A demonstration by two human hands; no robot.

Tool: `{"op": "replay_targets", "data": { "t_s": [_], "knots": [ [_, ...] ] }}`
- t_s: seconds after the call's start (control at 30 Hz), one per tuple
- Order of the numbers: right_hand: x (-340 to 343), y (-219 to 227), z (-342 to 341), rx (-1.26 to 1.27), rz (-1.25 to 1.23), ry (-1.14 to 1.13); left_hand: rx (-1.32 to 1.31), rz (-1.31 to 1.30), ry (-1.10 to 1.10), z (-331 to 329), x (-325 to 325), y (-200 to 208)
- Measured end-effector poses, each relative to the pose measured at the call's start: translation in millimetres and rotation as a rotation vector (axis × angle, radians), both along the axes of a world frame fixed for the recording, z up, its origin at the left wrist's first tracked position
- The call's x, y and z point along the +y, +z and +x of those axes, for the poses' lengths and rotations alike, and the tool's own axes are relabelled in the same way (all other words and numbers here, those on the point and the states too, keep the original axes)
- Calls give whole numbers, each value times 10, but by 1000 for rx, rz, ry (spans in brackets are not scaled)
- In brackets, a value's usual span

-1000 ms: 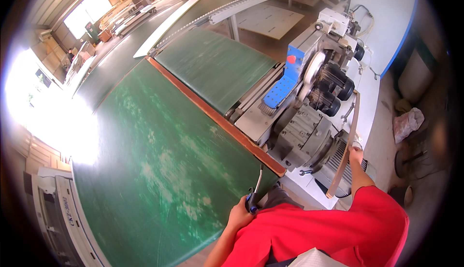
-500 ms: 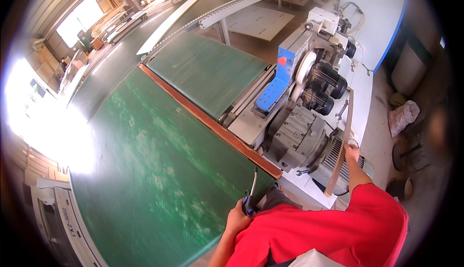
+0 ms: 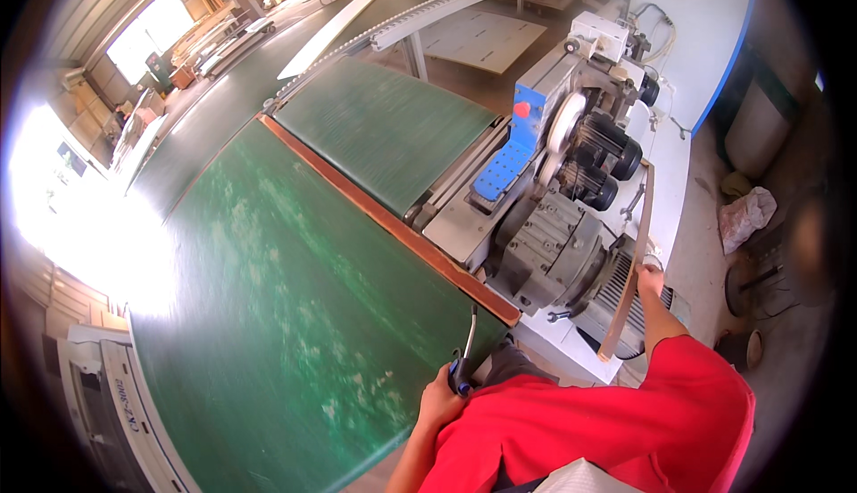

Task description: The person carries white panels and uses a pneumatic tool to fasten them onto a machine. They move between a green conveyor and a white machine, repeatedly handling panels and operating the tool.

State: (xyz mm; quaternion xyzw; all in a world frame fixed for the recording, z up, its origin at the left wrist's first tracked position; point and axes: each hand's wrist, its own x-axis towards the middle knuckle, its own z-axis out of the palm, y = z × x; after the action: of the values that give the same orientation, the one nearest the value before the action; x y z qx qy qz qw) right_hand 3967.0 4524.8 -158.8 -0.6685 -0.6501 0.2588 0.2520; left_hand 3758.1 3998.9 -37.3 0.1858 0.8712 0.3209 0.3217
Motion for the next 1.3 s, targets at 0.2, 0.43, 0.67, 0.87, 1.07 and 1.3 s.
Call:
{"op": "replay_targets", "data": {
  "t_s": [0.2,0.43,0.67,0.87,1.07,1.3],
  "knots": [
    [-12,6,-34,20,-21,1,6,27,10,51,-17,35],
    [72,-121,29,30,25,22,-29,30,24,95,-39,88],
    [94,-120,26,24,-11,19,-37,57,40,141,-78,78],
    [49,-10,-18,-9,-38,60,-57,59,62,167,-105,86],
    [108,-82,-9,-29,-27,60,-86,81,83,162,-151,65],
    [135,-81,26,-72,-78,110,-28,77,57,179,-208,-21]
  ]
}}
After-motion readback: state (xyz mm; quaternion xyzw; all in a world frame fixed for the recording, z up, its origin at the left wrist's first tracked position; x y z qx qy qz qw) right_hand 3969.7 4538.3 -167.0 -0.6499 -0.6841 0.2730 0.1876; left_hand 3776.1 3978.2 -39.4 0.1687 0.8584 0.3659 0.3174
